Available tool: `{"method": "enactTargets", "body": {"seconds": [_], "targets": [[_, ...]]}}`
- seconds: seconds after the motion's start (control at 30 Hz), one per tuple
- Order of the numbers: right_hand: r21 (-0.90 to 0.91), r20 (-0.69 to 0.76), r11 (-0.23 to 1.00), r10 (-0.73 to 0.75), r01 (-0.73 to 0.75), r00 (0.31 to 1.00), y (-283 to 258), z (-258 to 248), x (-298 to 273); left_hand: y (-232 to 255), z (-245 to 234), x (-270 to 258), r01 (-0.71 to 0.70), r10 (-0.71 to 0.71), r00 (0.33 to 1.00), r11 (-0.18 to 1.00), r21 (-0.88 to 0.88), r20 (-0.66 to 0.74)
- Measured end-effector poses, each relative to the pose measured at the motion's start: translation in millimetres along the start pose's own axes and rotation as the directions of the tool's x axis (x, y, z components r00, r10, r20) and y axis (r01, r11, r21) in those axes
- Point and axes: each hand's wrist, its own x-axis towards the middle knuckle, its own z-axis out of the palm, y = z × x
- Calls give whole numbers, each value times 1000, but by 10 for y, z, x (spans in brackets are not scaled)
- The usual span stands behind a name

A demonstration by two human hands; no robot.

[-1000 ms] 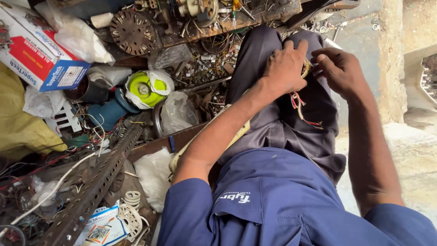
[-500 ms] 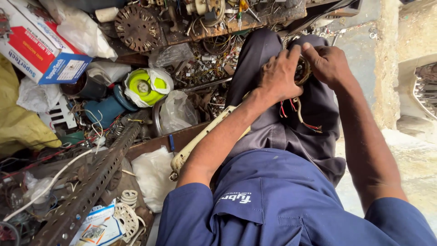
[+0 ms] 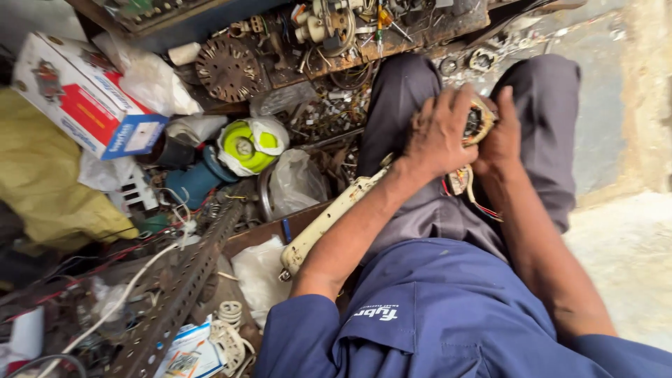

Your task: Dismantle and inspect an electric fan motor at a workbench.

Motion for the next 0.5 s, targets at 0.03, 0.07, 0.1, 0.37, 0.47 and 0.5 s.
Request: {"method": "enactTargets", "body": {"seconds": [0.03, 0.07, 0.1, 0.37, 0.47, 0.5], "targets": [[18, -7, 999, -33, 34, 999, -25, 82, -72, 33, -11, -10, -28, 28, 999, 1000, 13, 30], [30, -6, 999, -28, 28, 1000, -44, 140, -108, 56, -99, 13, -23, 22, 999, 999, 22, 36], [32, -12, 999, -23, 24, 1000, -63, 197, -148, 82, -187, 34, -25, 23, 993, 1000, 13, 112], [75, 45, 997, 1, -4, 999, -159, 236, -122, -1036, -1337, 207, 56, -44, 923, 998, 19, -383], [103, 42, 995, 7, -11, 999, -175, 251, -71, -1417, -1767, 416, 179, -65, 891, 960, 215, -450], [114, 37, 993, 15, -19, 999, -170, 259, -60, -1444, -1837, 501, 88, 32, 952, 925, 371, -304]]}}
